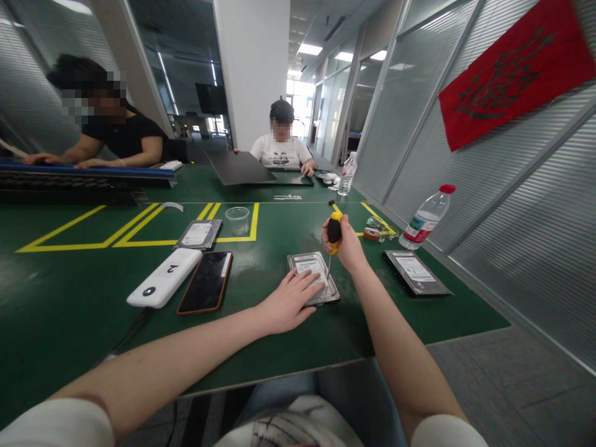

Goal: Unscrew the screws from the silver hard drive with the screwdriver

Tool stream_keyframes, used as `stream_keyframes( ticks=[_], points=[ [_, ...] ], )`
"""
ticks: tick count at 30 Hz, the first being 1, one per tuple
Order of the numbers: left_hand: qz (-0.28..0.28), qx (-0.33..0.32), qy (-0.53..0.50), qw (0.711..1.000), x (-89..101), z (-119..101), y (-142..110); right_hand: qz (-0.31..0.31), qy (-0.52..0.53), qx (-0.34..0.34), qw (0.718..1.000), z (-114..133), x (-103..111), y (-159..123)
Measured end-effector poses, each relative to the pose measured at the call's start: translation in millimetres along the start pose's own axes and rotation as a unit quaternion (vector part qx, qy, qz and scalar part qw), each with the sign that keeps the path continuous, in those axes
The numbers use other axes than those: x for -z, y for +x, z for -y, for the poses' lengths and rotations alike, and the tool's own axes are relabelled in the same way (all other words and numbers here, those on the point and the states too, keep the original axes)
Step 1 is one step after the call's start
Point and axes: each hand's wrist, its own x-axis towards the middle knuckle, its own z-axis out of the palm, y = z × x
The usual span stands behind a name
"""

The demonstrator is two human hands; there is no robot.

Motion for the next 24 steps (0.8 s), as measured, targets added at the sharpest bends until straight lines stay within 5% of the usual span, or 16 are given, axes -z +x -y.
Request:
stream_keyframes(
  ticks=[9,24],
  points=[
    [0.003,0.0,-0.012,1.0,1.5,-0.5,0.1,-0.064,-0.029,0.072,0.995,3.0,-0.9,-3.2],
    [0.004,0.001,-0.018,1.0,-0.7,0.4,0.0,-0.062,-0.04,0.098,0.992,6.0,-4.4,-4.2]
  ],
)
